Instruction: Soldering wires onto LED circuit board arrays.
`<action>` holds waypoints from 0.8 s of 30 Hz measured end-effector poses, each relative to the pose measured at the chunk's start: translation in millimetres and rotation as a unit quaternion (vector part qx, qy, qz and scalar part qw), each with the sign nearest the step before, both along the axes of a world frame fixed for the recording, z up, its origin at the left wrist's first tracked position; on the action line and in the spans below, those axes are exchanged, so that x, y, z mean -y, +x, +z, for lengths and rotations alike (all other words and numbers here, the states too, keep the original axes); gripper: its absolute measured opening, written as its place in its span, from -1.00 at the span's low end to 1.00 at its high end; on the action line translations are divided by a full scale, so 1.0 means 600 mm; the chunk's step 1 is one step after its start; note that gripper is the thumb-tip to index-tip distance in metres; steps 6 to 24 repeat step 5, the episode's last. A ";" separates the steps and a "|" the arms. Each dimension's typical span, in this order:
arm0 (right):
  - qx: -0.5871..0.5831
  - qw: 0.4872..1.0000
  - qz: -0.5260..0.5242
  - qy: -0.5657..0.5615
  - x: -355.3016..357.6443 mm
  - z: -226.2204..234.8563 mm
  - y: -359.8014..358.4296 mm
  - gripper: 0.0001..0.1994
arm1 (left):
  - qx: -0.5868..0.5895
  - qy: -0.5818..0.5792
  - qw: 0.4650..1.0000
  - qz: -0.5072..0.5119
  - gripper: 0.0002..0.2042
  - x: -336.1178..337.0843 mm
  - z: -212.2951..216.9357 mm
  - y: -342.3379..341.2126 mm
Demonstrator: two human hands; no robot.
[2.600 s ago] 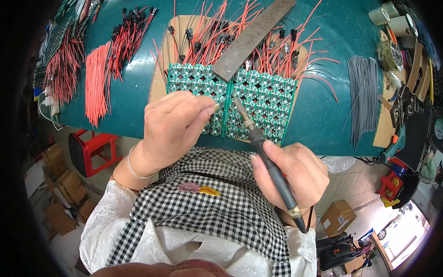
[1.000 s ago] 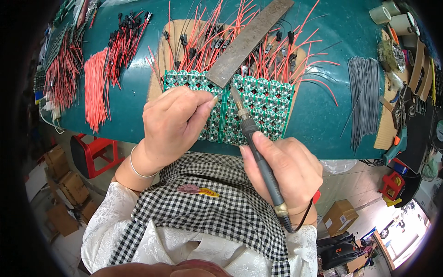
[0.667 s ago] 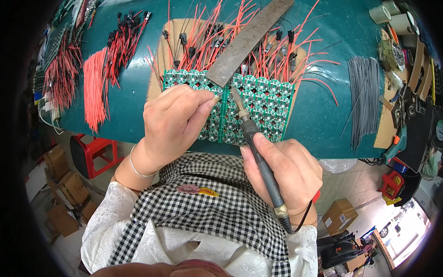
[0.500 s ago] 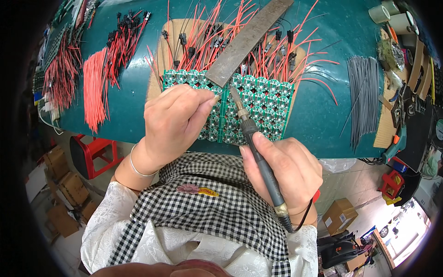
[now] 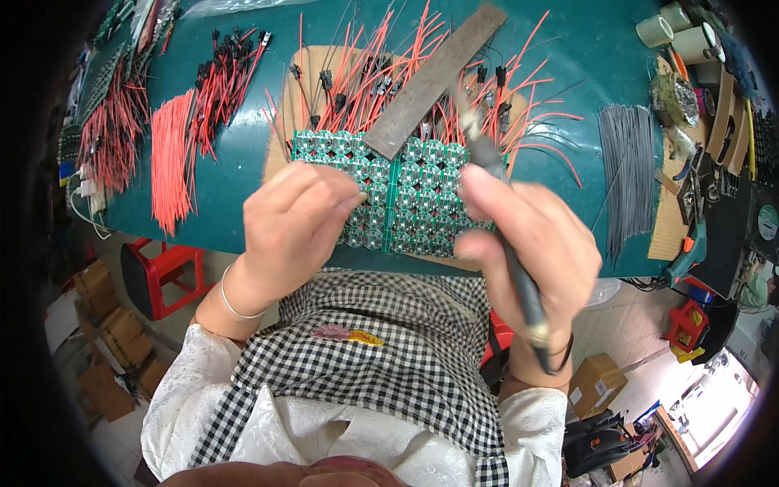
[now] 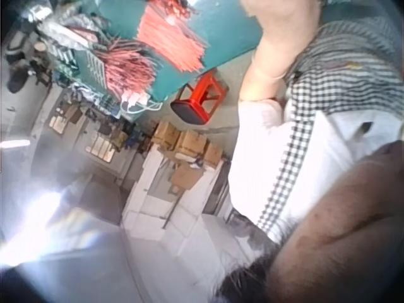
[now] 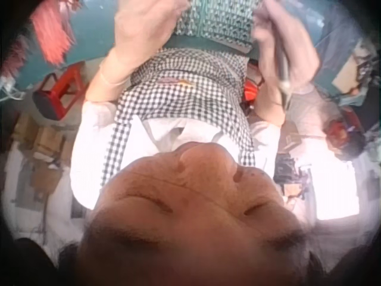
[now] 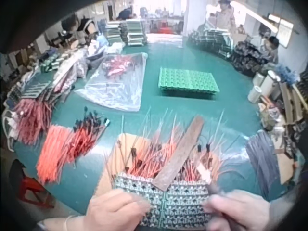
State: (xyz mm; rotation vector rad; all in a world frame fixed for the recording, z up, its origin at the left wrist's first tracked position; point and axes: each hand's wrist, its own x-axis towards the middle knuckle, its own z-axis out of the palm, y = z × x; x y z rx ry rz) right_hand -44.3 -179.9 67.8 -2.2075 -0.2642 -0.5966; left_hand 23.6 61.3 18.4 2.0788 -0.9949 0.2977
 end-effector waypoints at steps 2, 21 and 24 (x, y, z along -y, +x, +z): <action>0.013 0.997 0.060 -0.051 0.013 -0.009 0.046 -0.69 | -0.013 0.041 0.999 -0.008 -0.79 0.007 0.008 -0.006; -0.040 0.982 0.133 -0.126 0.021 -0.016 0.109 -0.58 | -0.029 0.097 0.995 -0.017 -0.80 0.015 0.006 -0.011; -0.040 0.982 0.133 -0.126 0.021 -0.016 0.109 -0.58 | -0.029 0.097 0.995 -0.017 -0.80 0.015 0.006 -0.011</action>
